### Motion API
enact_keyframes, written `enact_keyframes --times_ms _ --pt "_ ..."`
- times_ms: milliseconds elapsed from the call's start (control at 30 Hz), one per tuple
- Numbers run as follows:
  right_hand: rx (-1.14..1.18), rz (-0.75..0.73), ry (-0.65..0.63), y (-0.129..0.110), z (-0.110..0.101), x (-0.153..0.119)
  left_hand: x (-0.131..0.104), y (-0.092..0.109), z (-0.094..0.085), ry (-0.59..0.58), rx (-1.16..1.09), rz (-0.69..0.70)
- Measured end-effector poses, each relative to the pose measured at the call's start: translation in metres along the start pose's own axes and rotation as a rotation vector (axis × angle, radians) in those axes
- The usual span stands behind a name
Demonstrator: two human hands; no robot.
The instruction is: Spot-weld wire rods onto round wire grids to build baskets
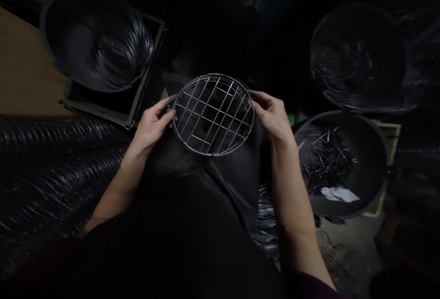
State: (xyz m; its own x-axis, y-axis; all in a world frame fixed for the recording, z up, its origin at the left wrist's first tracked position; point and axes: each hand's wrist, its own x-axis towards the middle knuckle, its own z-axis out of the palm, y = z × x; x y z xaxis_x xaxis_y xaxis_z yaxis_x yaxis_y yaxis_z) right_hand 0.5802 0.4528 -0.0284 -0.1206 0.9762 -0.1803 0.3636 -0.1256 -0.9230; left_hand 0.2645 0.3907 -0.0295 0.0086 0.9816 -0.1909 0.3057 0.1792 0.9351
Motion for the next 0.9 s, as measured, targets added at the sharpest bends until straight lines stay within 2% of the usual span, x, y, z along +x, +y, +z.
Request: enact_keyframes --times_ms 267,433,667,800,900 --pt "-0.168 -0.015 -0.057 0.0 -0.006 -0.003 0.022 0.002 0.005 0.009 0.243 0.112" --pt "-0.19 -0.033 -0.048 0.011 -0.006 -0.002 0.022 -0.008 0.015 0.093 0.373 0.117" --pt "-0.228 -0.026 0.214 0.029 0.007 -0.016 0.016 -0.015 0.03 0.158 0.325 0.092" --pt "-0.325 -0.024 0.22 0.026 0.009 -0.018 0.019 -0.021 0.035 0.186 0.27 0.095" --pt "-0.394 -0.05 0.16 0.018 0.009 -0.035 0.018 -0.021 0.034 0.151 0.271 0.078"
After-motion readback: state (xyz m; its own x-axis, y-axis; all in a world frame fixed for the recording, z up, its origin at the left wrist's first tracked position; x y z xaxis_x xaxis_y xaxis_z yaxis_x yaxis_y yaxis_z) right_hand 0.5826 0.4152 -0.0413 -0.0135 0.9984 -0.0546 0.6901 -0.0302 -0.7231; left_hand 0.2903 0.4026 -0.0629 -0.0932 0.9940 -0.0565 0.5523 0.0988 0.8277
